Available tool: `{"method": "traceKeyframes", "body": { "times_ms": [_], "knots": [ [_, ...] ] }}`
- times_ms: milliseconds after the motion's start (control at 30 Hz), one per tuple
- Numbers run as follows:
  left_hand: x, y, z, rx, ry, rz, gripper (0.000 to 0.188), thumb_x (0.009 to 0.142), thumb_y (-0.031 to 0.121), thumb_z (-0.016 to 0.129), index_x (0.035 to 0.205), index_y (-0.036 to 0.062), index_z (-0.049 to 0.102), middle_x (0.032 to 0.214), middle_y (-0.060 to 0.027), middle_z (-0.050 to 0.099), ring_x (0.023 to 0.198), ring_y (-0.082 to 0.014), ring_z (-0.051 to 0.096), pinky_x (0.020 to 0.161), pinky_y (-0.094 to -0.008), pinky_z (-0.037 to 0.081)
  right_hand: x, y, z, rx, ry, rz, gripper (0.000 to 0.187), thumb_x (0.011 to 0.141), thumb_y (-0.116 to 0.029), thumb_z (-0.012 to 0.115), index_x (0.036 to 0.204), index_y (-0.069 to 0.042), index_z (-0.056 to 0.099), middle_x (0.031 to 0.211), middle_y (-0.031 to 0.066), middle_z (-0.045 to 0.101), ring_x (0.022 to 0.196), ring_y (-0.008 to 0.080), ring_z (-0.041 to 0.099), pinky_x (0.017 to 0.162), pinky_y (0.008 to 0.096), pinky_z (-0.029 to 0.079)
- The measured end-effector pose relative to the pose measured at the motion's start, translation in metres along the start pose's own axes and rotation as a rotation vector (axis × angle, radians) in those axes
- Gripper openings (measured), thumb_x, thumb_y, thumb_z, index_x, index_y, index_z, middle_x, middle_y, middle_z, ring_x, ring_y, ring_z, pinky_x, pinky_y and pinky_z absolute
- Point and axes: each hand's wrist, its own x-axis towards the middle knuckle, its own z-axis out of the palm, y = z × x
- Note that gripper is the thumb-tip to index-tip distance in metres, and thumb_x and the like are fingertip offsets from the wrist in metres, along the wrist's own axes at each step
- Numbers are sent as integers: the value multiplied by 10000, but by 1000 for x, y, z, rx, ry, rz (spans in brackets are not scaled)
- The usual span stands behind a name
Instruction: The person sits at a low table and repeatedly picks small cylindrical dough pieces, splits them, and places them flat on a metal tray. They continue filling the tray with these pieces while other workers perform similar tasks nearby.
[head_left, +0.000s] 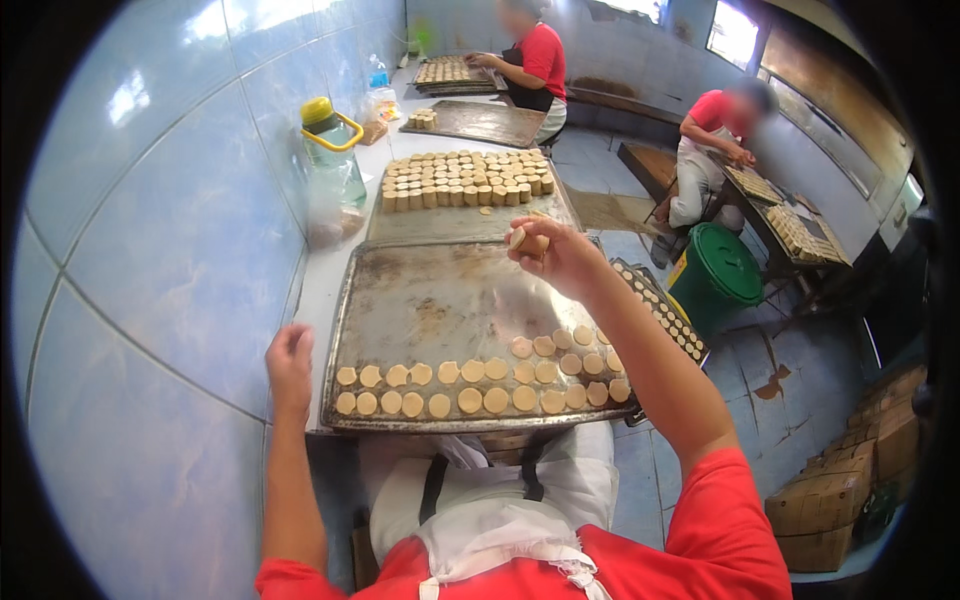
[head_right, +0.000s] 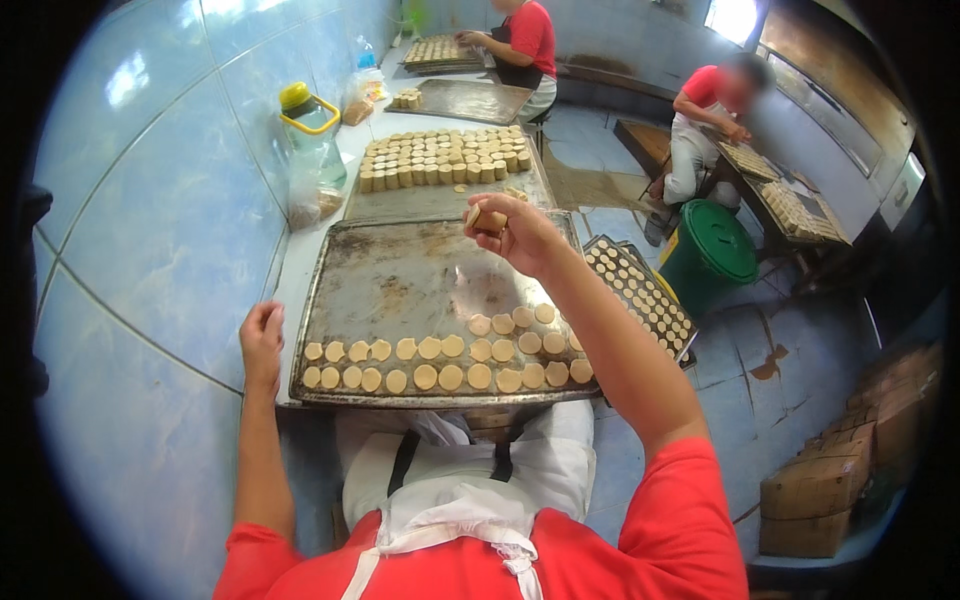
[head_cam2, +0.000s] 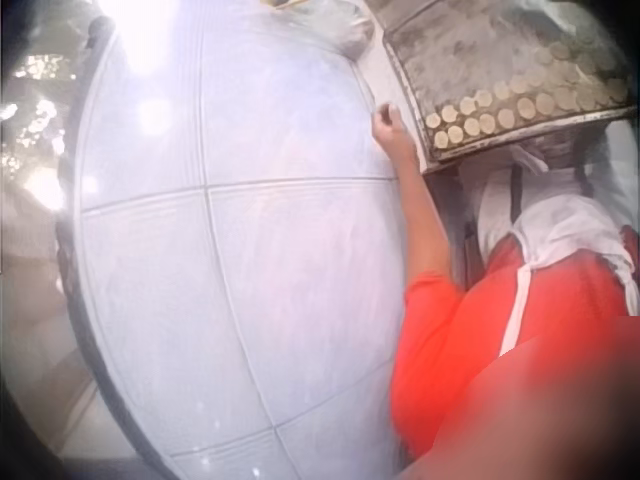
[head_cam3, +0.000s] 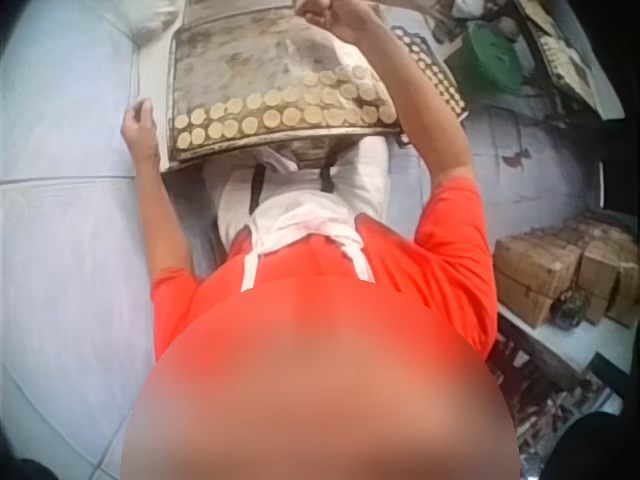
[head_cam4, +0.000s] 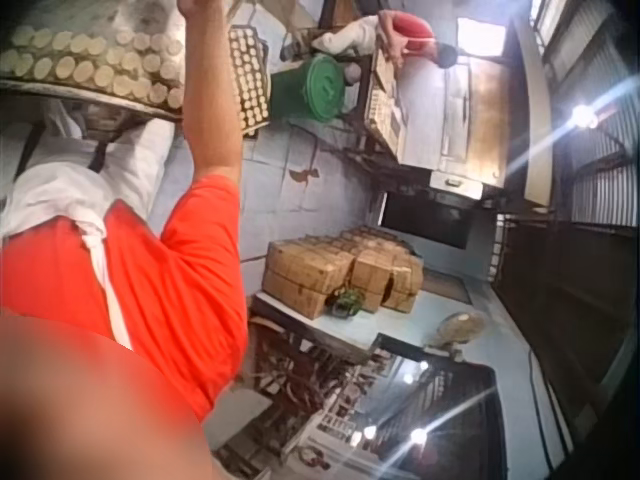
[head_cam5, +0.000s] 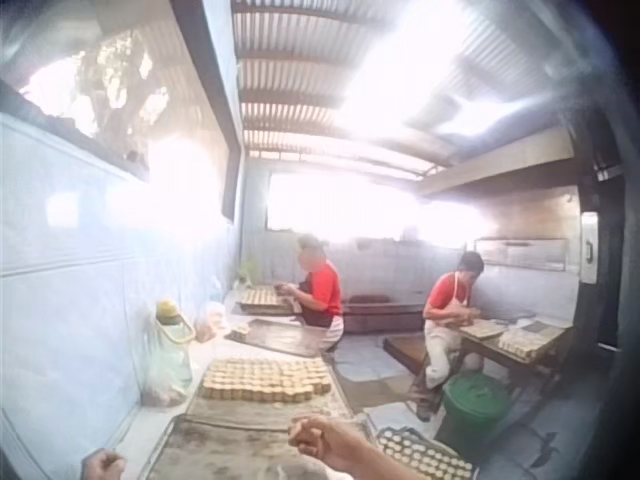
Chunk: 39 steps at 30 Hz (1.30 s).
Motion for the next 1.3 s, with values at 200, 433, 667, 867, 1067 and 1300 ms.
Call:
{"method": "traceKeyframes", "body": {
  "times_ms": [200, 433, 667, 867, 1067, 1300],
  "knots": [
    [-32, 104, 98, 61, -385, 568, 247, 1034, 229, 709, 1075, -13, 732, 957, -83, 725, 859, -153, 654, 797, -331, 541, -42, 15, 35, -373, -61, -146, 280, 981, 12, 675, 1258, -24, 654, 1169, 82, 697, 1036, 169, 724, 921, 300, 601],
    [-60, 131, 156, 151, -575, 513, 257, 1018, 229, 700, 1049, -26, 725, 889, -89, 712, 777, -164, 639, 737, -348, 530, -73, 24, 64, -192, -42, -63, 290, 995, -221, 767, 1177, -18, 667, 964, 63, 708, 856, 140, 697, 721, 272, 585],
    [-37, 120, 177, 54, -741, 363, 270, 1047, 270, 707, 1000, 5, 732, 805, -10, 663, 717, -86, 559, 656, -285, 462, -88, 22, 45, -376, -18, -50, 338, 984, -346, 810, 1022, -19, 732, 895, 47, 734, 764, 123, 698, 637, 272, 542],
    [-42, 128, 189, 16, -906, 236, 219, 1045, 232, 707, 982, 24, 732, 800, 11, 655, 724, -82, 550, 663, -283, 465, -98, 7, 25, -627, -48, -78, 335, 973, -323, 825, 989, 8, 772, 852, 44, 739, 749, 106, 688, 637, 261, 533],
    [-58, 130, 180, 360, -846, 419, 239, 1007, 229, 688, 950, -1, 718, 799, -65, 675, 766, -134, 629, 704, -335, 515, -102, 12, 26, -721, -181, -33, 157, 902, -164, 752, 891, -10, 782, 752, 21, 715, 673, 83, 651, 617, 268, 525],
    [-54, 124, 167, 516, -764, 377, 216, 988, 209, 701, 987, -3, 740, 834, -108, 708, 773, -204, 662, 730, -381, 534, -88, 23, 12, -465, -117, 113, 197, 932, -199, 775, 941, -2, 755, 768, 50, 701, 698, 100, 652, 572, 265, 490]
  ]
}}
